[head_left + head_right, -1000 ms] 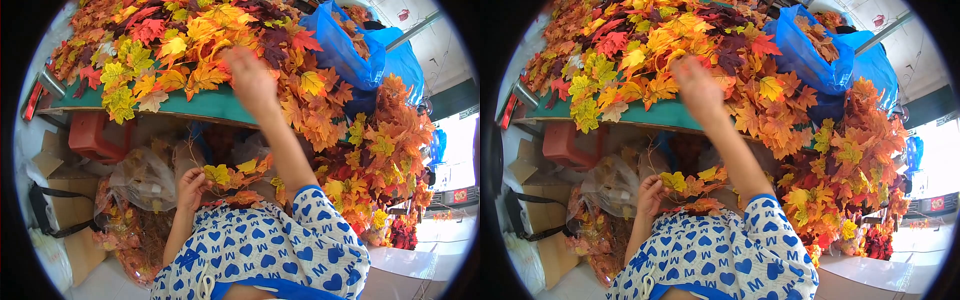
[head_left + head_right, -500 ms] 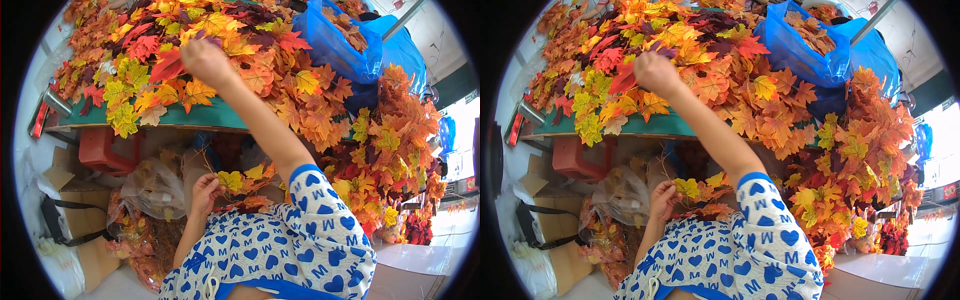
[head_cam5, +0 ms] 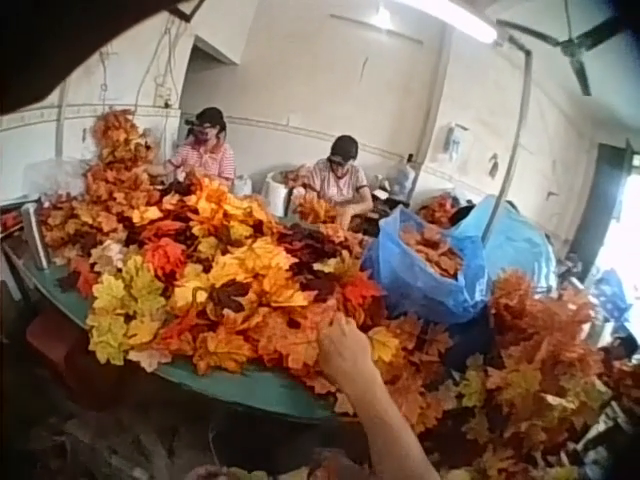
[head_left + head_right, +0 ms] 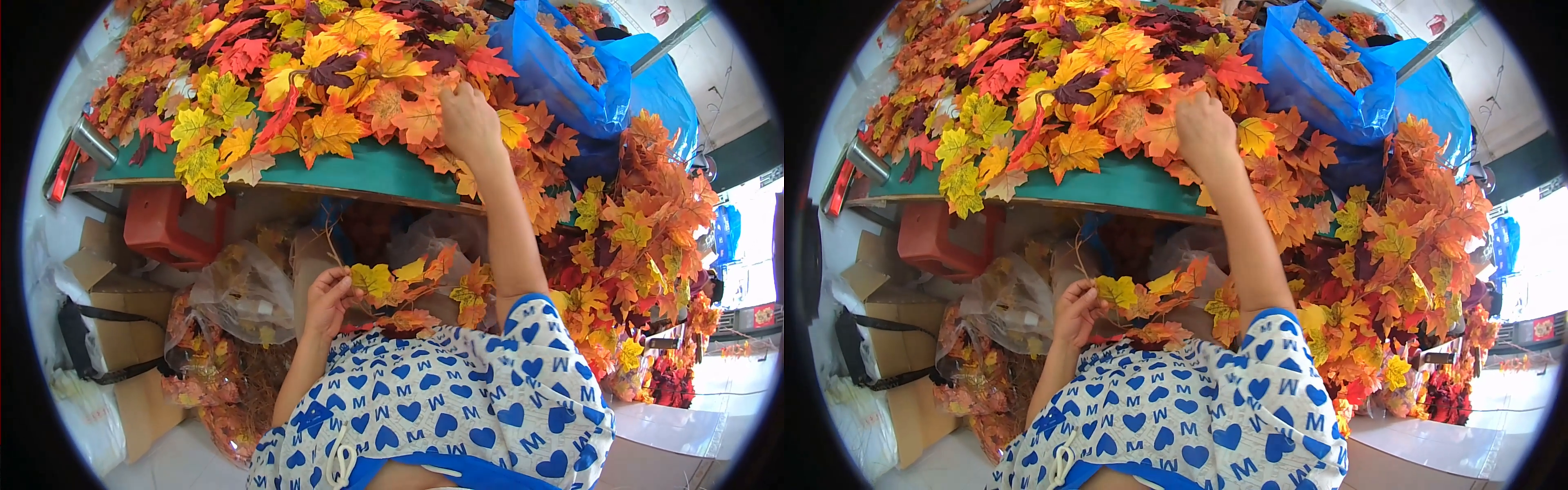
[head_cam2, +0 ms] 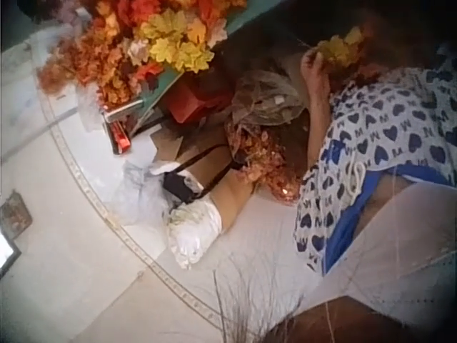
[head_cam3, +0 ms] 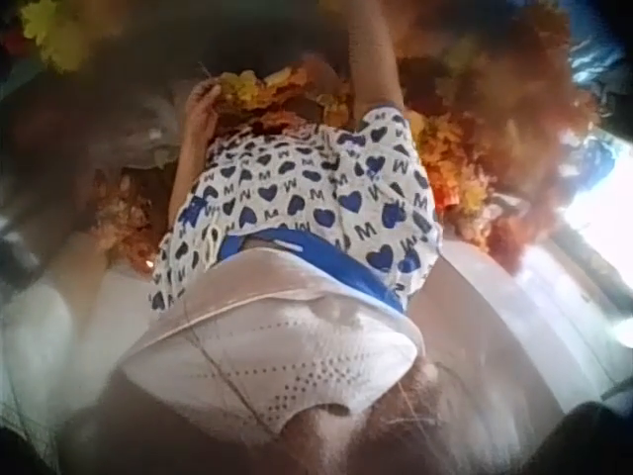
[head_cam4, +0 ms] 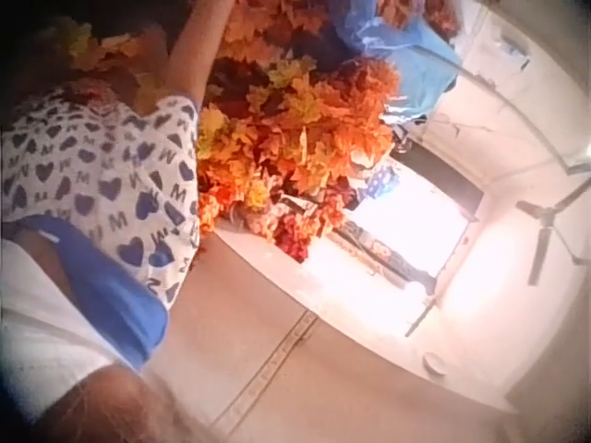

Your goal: The person assembles artificial maple leaves onto a flexible wire branch stem by hand.

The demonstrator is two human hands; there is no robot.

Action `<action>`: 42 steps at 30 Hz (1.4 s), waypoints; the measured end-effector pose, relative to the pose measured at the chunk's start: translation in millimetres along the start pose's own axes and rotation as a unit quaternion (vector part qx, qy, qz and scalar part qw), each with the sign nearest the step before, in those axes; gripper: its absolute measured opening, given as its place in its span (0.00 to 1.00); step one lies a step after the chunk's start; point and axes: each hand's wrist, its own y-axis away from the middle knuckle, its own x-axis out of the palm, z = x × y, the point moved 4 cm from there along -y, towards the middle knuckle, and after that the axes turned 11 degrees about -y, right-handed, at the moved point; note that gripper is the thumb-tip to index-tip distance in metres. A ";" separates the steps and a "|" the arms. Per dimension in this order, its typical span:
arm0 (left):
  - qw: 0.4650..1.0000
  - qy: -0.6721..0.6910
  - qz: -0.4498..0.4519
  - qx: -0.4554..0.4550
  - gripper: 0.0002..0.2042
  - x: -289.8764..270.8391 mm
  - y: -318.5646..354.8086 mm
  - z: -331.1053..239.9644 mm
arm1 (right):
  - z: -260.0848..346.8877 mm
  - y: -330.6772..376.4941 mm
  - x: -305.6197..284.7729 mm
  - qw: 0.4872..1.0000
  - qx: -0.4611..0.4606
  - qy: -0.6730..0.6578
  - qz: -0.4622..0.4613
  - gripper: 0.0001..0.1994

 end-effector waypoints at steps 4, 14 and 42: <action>1.000 0.003 0.030 0.003 0.07 20.7 -5.5 -9.8 | -20.8 3.9 29.8 0.999 -0.011 0.015 0.030 0.07; 0.999 -0.013 0.043 0.026 0.07 43.3 3.8 -24.3 | -50.1 3.9 17.6 0.976 -0.019 -0.041 -0.212 0.04; 0.992 -0.092 -0.019 0.079 0.12 70.3 -17.6 -26.0 | -141.0 -13.9 -13.3 0.327 0.168 -0.788 -0.495 0.14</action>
